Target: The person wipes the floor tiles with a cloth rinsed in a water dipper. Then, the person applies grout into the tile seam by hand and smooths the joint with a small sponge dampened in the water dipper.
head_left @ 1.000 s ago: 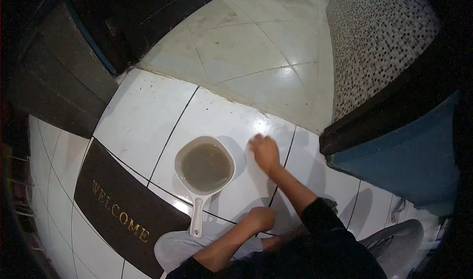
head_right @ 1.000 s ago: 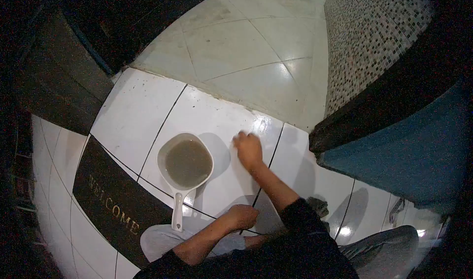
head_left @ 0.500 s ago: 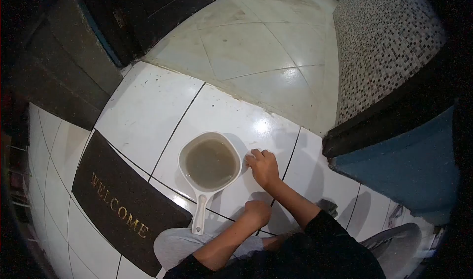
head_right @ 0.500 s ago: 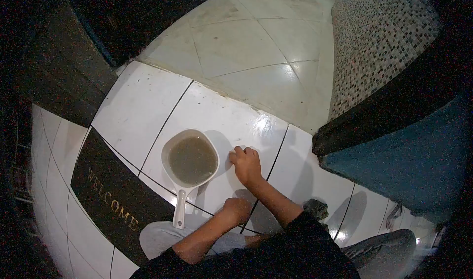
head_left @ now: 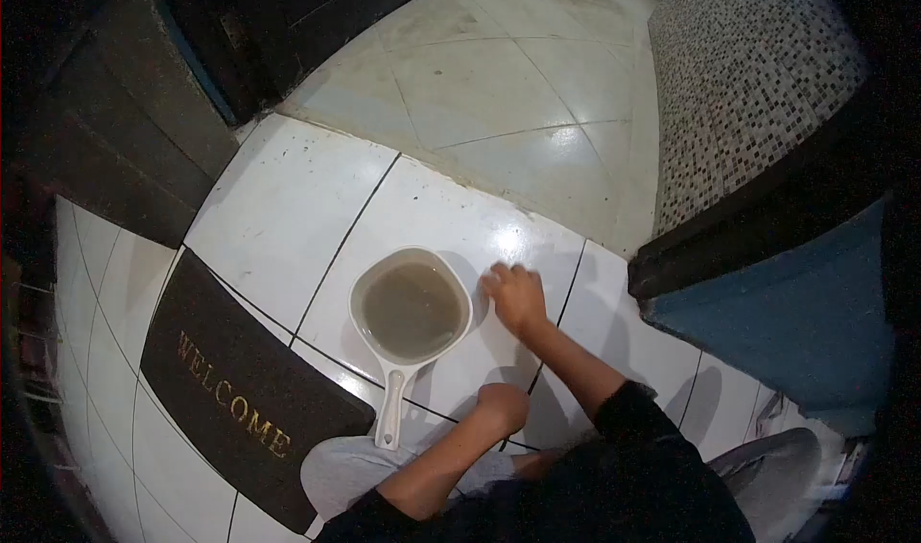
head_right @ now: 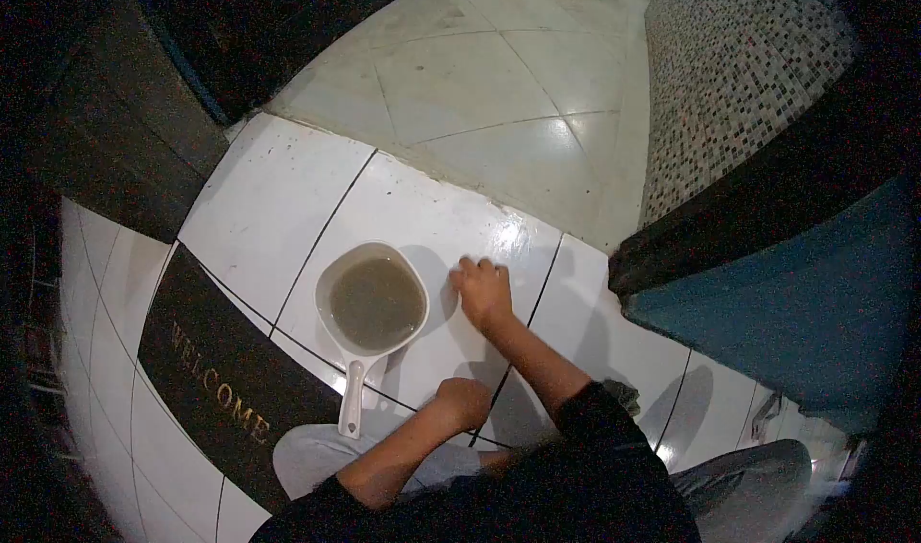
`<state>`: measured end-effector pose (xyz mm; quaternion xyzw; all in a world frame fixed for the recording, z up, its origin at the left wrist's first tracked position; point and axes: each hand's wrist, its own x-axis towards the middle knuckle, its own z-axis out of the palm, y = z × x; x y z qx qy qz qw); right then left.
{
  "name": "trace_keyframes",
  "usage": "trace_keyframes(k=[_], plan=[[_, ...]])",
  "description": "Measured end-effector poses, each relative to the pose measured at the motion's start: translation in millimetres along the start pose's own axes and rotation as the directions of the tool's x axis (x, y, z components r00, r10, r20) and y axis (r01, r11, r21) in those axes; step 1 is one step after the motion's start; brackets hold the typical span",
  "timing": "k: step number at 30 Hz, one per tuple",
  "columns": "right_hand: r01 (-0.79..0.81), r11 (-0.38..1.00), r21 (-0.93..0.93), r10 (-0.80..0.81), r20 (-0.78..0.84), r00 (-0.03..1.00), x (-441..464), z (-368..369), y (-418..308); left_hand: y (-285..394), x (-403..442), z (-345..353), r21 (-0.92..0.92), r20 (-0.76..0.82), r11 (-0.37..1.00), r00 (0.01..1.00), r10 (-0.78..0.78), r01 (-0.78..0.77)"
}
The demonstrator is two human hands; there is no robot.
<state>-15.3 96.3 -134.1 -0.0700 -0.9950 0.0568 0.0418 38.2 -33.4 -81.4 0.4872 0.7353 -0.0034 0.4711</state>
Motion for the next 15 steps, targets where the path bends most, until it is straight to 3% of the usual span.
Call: trace_keyframes(k=[4, 6, 10, 12, 15], plan=[[-0.088, 0.992, 0.092, 0.091, -0.026, 0.995, 25, -6, 8, -6, -1, -1, 0.009, -0.006, 0.999, 0.999, -0.031, 0.031], [-0.035, 0.997, 0.063, 0.034, 0.009, 0.999, 9, 2, 5, -5, -5, -8, -0.017, -0.045, 0.998, 0.997, -0.057, 0.056], [0.139, 0.978, 0.154, -0.117, -0.139, 0.983, -21, 15, 7, -2, 0, 0, -0.035, -0.082, 0.999, 0.996, -0.039, 0.036], [0.053, 0.996, 0.071, -0.047, -0.087, 0.995, -1, 7, 15, -2, 2, 4, 0.017, -0.037, 1.0, 0.999, 0.015, -0.014], [-0.095, 0.983, 0.154, 0.109, -0.082, 0.991, 35, -2, 23, -5, 0, 3, 0.019, -0.046, 0.999, 0.998, -0.041, 0.042]])
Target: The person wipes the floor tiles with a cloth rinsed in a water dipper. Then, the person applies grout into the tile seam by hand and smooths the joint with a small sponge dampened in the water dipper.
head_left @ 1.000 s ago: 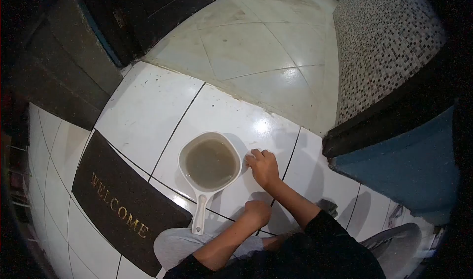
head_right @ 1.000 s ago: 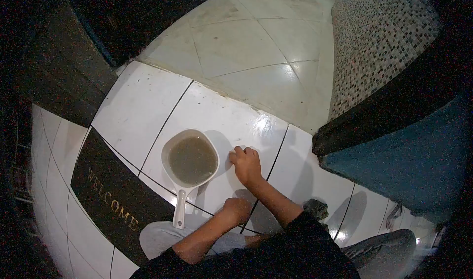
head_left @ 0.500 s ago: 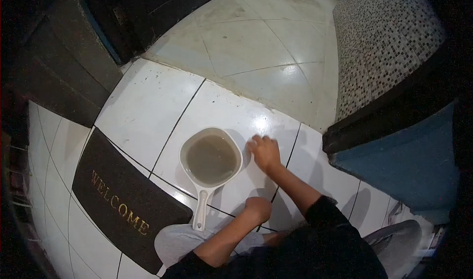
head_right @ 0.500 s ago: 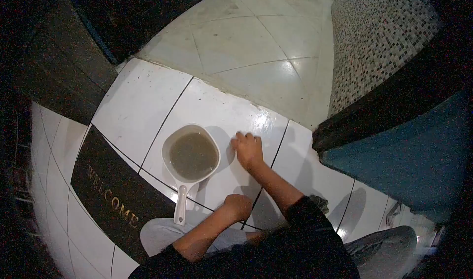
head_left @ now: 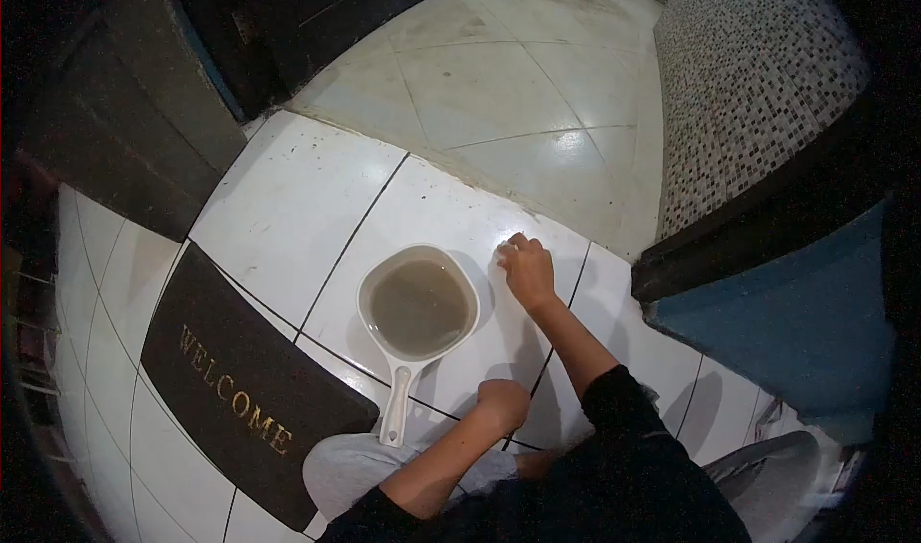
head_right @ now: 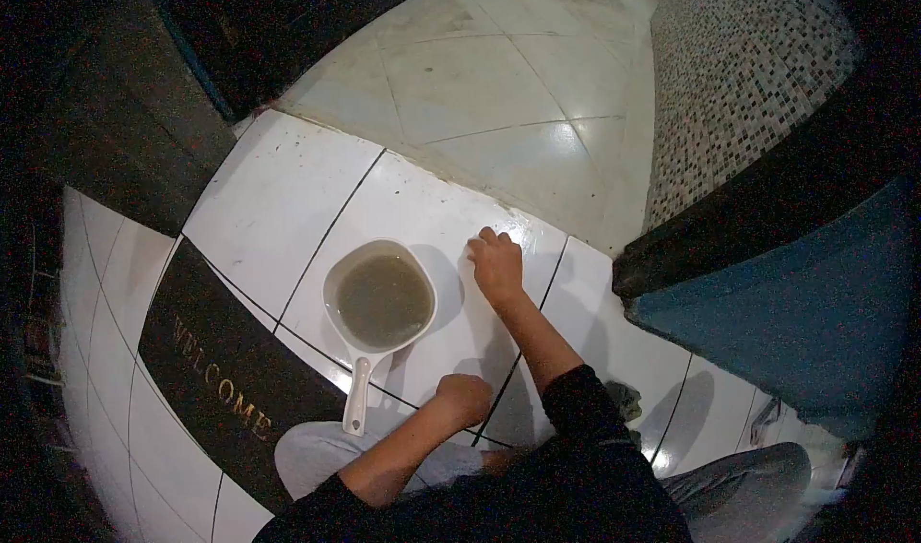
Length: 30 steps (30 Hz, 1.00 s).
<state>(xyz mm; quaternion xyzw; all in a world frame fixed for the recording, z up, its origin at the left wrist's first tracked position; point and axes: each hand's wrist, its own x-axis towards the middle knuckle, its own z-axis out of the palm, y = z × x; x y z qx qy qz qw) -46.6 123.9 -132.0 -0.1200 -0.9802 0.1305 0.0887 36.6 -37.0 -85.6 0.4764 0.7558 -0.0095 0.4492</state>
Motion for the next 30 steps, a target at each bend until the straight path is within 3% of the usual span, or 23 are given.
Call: trace_keyframes(k=[3, 6, 7, 9, 10, 11, 12, 13, 16, 19, 22, 24, 26, 28, 30], plan=[[-0.022, 0.991, -0.135, 0.028, 0.041, 0.999, -12, 5, -15, -5, -1, -3, -0.014, -0.025, 1.0, 0.999, 0.021, -0.022], [0.234, 0.972, -0.03, -0.236, -0.113, 0.965, -61, 9, -23, -1, -5, -7, -0.042, -0.052, 0.999, 0.998, 0.023, -0.025], [0.234, 0.972, -0.025, -0.235, -0.112, 0.965, -61, 9, -18, -1, -4, -6, -0.042, -0.049, 0.999, 0.999, 0.019, -0.022], [0.222, 0.975, 0.023, -0.223, 0.015, 0.975, -59, 5, -7, -1, -1, -2, -0.03, -0.028, 0.999, 0.999, 0.039, -0.04], [0.221, 0.968, -0.115, -0.229, -0.061, 0.971, -47, 11, 3, -2, -1, 0, -0.031, -0.016, 0.999, 0.999, 0.039, -0.04], [0.142, 0.977, -0.16, -0.157, -0.085, 0.984, -27, 12, 13, -3, -2, 1, -0.031, -0.021, 0.998, 0.999, 0.044, -0.045], [-0.081, 0.993, -0.085, 0.075, -0.078, 0.994, -3, 13, 22, -3, -1, 0, -0.03, -0.034, 0.998, 0.998, 0.049, -0.05], [-0.036, 0.994, -0.1, 0.013, -0.221, 0.975, 15, 9, 33, -3, -1, -1, -0.029, -0.037, 0.998, 0.998, 0.049, -0.05], [-0.088, 0.995, -0.055, 0.069, -0.288, 0.955, 43, 12, 48, -5, -3, -5, -0.058, -0.056, 0.998, 0.998, 0.018, -0.021], [-0.017, 0.992, -0.128, -0.001, -0.14, 0.99, 10, 11, 33, -4, 0, -3, -0.04, -0.068, 0.996, 0.995, 0.07, -0.073], [0.076, 0.997, 0.018, -0.073, -0.125, 0.99, -17, 7, 32, -3, -3, -1, -0.028, -0.051, 0.995, 0.994, 0.096, -0.098], [0.013, 0.994, -0.104, -0.026, -0.121, 0.992, -2, 4, 39, 0, -9, -6, -0.072, -0.021, 0.984, 0.987, 0.162, -0.163], [-0.005, 0.998, -0.058, -0.006, -0.192, 0.981, 20, 2, 44, 2, -4, 3, -0.079, -0.024, 0.968, 0.971, 0.237, -0.238], [-0.145, 0.987, -0.068, 0.133, -0.149, 0.98, 32, 7, 44, 2, -7, -1, -0.097, -0.03, 0.948, 0.953, 0.303, -0.305], [-0.088, 0.988, -0.129, 0.076, -0.091, 0.993, 17, 16, 33, 7, -16, -18, -0.131, 0.105, 0.911, 0.909, 0.404, -0.39]])
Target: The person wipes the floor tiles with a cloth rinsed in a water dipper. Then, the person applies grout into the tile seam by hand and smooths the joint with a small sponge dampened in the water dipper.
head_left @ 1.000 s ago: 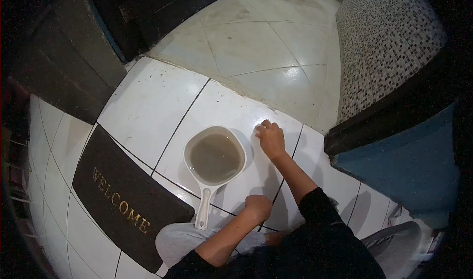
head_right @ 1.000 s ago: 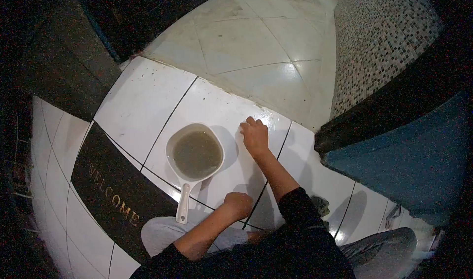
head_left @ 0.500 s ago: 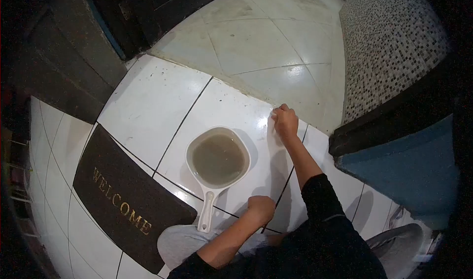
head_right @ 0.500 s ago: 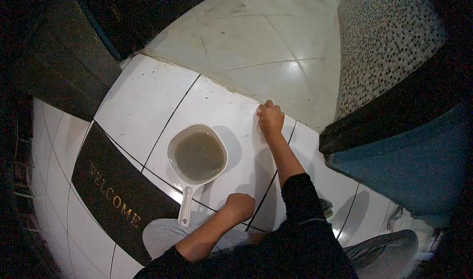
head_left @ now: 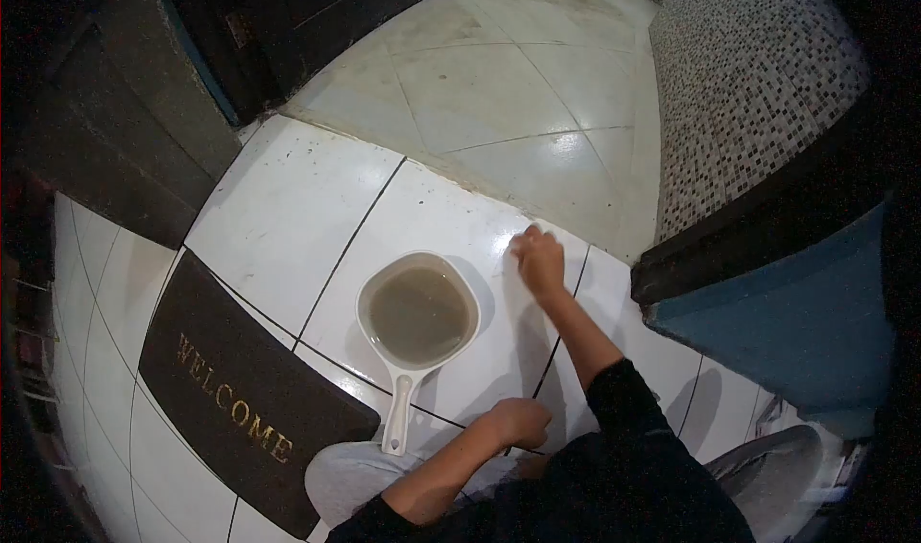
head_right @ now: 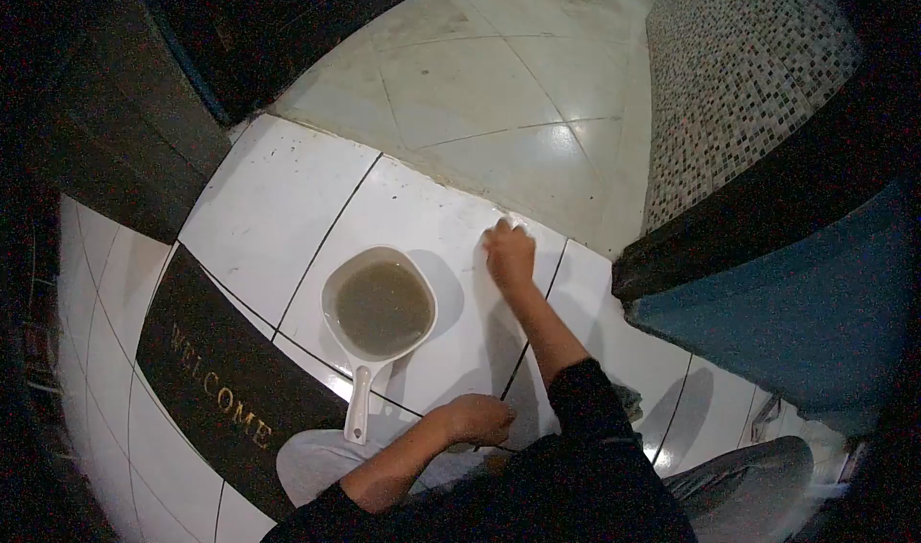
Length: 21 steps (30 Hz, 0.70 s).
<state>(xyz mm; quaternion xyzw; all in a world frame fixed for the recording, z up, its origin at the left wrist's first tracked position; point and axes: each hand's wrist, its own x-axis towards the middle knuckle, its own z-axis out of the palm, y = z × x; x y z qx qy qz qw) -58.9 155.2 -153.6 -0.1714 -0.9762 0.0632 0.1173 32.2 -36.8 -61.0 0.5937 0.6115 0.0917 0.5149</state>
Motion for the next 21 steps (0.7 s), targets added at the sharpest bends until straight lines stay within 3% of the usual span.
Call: trace_keyframes(k=[2, 4, 6, 7, 8, 10, 12, 13, 14, 15, 16, 19, 20, 21], plan=[[0.104, 0.994, 0.026, -0.106, 0.057, 0.993, -31, -5, -11, 3, 1, -1, -0.031, 0.019, 0.999, 1.0, 0.015, -0.014], [0.146, 0.987, 0.073, -0.144, -0.028, 0.989, -40, -12, -4, 3, 2, 2, -0.064, 0.053, 0.998, 0.998, 0.019, -0.016], [0.066, 0.996, -0.064, -0.064, 0.027, 0.998, -16, -17, 12, 5, 3, 8, -0.14, 0.131, 0.984, 0.982, 0.133, -0.115], [0.029, 0.999, -0.032, -0.03, -0.025, 0.999, 0, -23, 20, 5, 11, 18, -0.14, 0.136, 0.984, 0.982, 0.13, -0.11], [-0.165, 0.955, 0.246, 0.185, -0.06, 0.981, 12, -14, 30, 1, 25, 33, -0.165, 0.21, 0.972, 0.956, 0.203, -0.17], [-0.038, 0.998, 0.042, 0.045, -0.166, 0.985, 12, -16, 28, 2, 27, 37, -0.198, 0.271, 0.953, 0.921, 0.279, -0.23], [-0.091, 0.993, -0.074, 0.089, -0.026, 0.996, -19, -19, 16, 5, 21, 26, -0.258, 0.271, 0.927, 0.9, 0.341, -0.274], [0.037, 0.998, -0.052, -0.039, -0.032, 0.999, -46, -21, 13, 4, 23, 26, -0.252, 0.267, 0.926, 0.899, 0.347, -0.283], [0.166, 0.986, -0.026, -0.166, -0.037, 0.985, -76, -20, 10, 1, 26, 30, -0.219, 0.248, 0.955, 0.935, 0.254, -0.201], [0.183, 0.982, 0.039, -0.183, -0.016, 0.983, -105, -29, 3, -2, 28, 32, -0.192, 0.227, 0.975, 0.961, 0.155, -0.112], [0.197, 0.975, 0.108, -0.198, 0.005, 0.98, -123, -38, -3, -3, 26, 31, -0.194, 0.229, 0.975, 0.961, 0.153, -0.108], [0.195, 0.981, -0.009, -0.192, 0.127, 0.973, -132, -39, 18, -3, 17, 25, -0.122, 0.258, 0.992, 0.965, 0.043, -0.011], [0.087, 0.993, 0.081, -0.09, 0.045, 0.995, -118, -35, 33, 0, 13, 21, -0.102, 0.227, 0.995, 0.974, 0.026, -0.003], [0.016, 0.999, 0.048, -0.018, 0.025, 1.0, -98, -40, 44, 1, 11, 18, -0.078, 0.189, 0.997, 0.982, 0.011, 0.004]])
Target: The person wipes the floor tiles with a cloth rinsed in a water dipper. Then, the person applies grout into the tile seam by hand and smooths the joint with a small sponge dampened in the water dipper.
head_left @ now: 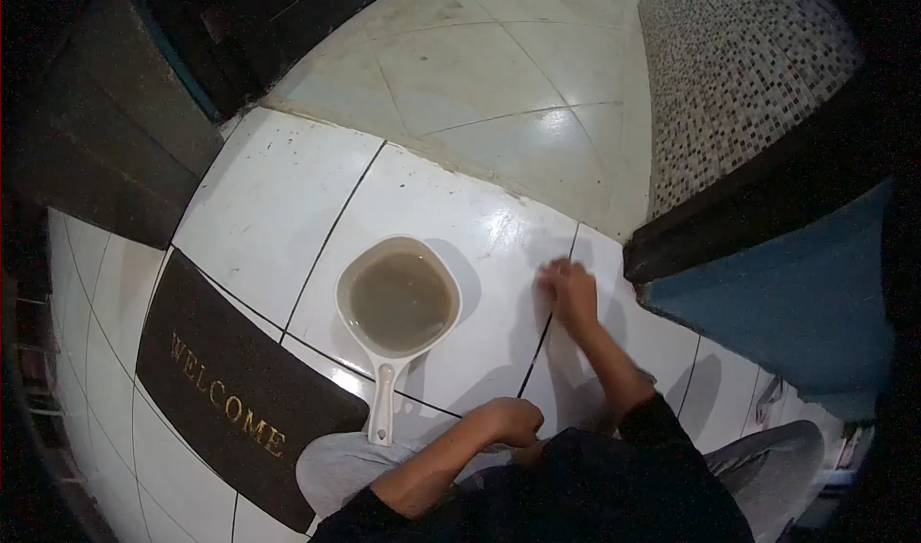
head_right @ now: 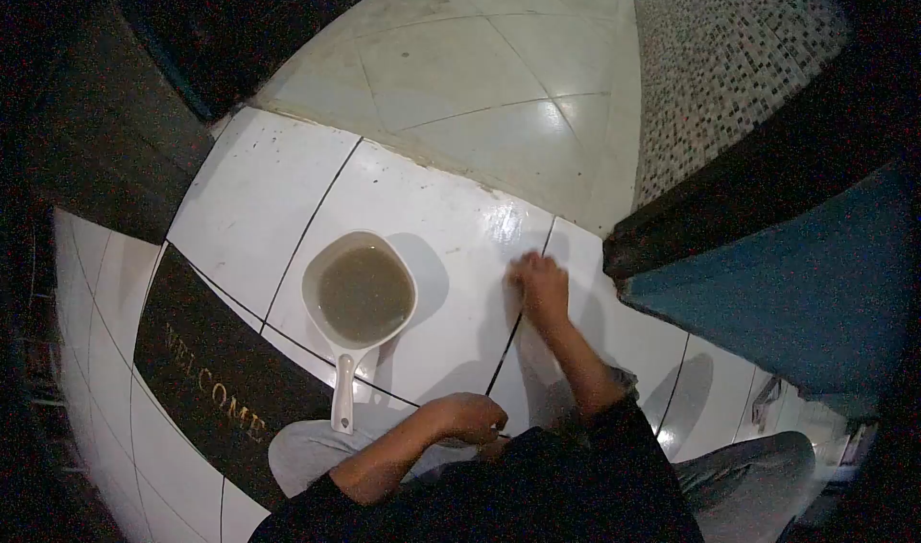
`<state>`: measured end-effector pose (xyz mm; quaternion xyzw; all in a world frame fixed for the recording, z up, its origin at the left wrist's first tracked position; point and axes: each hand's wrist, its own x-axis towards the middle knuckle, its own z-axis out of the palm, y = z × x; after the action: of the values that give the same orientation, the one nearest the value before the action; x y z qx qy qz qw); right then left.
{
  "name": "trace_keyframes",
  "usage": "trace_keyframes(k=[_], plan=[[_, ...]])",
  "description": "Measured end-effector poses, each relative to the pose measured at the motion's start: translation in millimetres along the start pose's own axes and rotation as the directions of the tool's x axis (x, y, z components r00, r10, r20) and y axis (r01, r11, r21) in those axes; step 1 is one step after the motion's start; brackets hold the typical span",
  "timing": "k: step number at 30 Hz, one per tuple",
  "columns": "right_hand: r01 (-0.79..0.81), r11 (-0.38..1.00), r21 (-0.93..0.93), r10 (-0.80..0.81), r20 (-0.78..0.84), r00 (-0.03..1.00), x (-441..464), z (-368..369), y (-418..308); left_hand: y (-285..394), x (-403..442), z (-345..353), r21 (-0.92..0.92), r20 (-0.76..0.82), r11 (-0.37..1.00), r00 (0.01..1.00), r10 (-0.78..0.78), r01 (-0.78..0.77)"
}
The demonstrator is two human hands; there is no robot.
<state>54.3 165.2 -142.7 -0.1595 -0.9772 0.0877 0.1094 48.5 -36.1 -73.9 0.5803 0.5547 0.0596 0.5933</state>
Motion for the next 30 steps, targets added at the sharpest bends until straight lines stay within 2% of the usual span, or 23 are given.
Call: trace_keyframes(k=[1, 3, 5, 6, 7, 8, 9, 11, 13, 15, 18, 20, 21, 22, 24, 27, 28, 29, 30], plan=[[-0.056, 0.998, 0.024, 0.057, -0.024, 0.998, 20, -9, 4, -3, 2, 2, 0.008, 0.003, 1.0, 1.0, 0.002, -0.002], [-0.064, 0.997, 0.052, 0.068, -0.087, 0.994, 34, -2, 12, -13, 10, 7, 0.013, -0.157, 0.999, 0.987, 0.042, -0.041], [-0.059, 0.998, -0.019, 0.058, -0.031, 0.998, 24, 2, 4, -11, 9, 0, 0.04, -0.146, 0.999, 0.989, 0.007, -0.002], [0.01, 1.0, -0.019, -0.012, -0.079, 0.997, 7, 4, -7, -11, 7, -4, 0.051, -0.14, 0.998, 0.99, -0.034, 0.042], [0.052, 0.992, -0.111, -0.048, 0.034, 0.998, -11, 12, -14, -12, 5, -5, 0.057, -0.132, 0.995, 0.988, -0.079, 0.087], [0.153, 0.987, -0.059, -0.152, 0.015, 0.988, -34, 7, -24, -14, 5, -3, 0.055, -0.129, 0.994, 0.988, -0.082, 0.09], [0.191, 0.981, 0.02, -0.191, -0.001, 0.982, -50, 1, -35, -17, 7, -1, 0.056, -0.146, 0.992, 0.983, -0.107, 0.116], [0.243, 0.97, 0.02, -0.243, -0.028, 0.97, -51, -12, -33, -22, 10, 6, 0.059, -0.142, 0.989, 0.982, -0.125, 0.134], [0.089, 0.995, -0.041, -0.086, 0.071, 0.994, -23, 0, -5, -26, 8, 5, 0.073, -0.134, 0.987, 0.982, -0.136, 0.146], [-0.084, 0.996, -0.021, 0.085, 0.021, 0.996, 18, -12, 15, -28, 3, -2, 0.071, -0.146, 0.989, 0.982, -0.121, 0.132], [-0.145, 0.989, -0.003, 0.144, -0.065, 0.987, 36, -4, 21, -28, -4, -7, 0.063, -0.18, 0.991, 0.978, -0.103, 0.116], [-0.108, 0.987, -0.123, 0.102, -0.055, 0.993, 10, 6, 11, -26, -8, -11, 0.052, -0.251, 0.984, 0.956, -0.15, 0.169], [-0.099, 0.982, -0.159, 0.109, 0.053, 0.993, -7, -3, -8, -25, -7, -12, 0.052, -0.254, 0.984, 0.955, -0.15, 0.168], [-0.037, 0.999, -0.037, 0.037, 0.006, 0.999, -30, -5, -19, -24, -6, -11, 0.053, -0.231, 0.985, 0.962, -0.149, 0.165], [0.055, 0.998, 0.021, -0.055, 0.006, 0.998, -66, -10, -42, -26, -4, -10, 0.054, -0.198, 0.984, 0.968, -0.154, 0.167], [0.098, 0.993, -0.06, -0.093, 0.085, 0.992, -55, -1, -18, -29, 0, -4, 0.055, -0.19, 0.989, 0.973, -0.128, 0.141], [0.028, 0.992, -0.12, -0.013, 0.121, 0.993, -33, -1, -6, -32, 1, -3, 0.049, -0.2, 0.988, 0.971, -0.132, 0.144], [-0.17, 0.972, -0.164, 0.206, 0.233, 0.951, -4, -1, 5, -34, 1, -2, 0.042, -0.211, 0.988, 0.968, -0.137, 0.149], [-0.094, 0.995, -0.014, 0.093, -0.039, 0.995, 9, 2, 19, -33, -3, -7, 0.084, -0.213, 0.985, 0.968, -0.132, 0.153]])
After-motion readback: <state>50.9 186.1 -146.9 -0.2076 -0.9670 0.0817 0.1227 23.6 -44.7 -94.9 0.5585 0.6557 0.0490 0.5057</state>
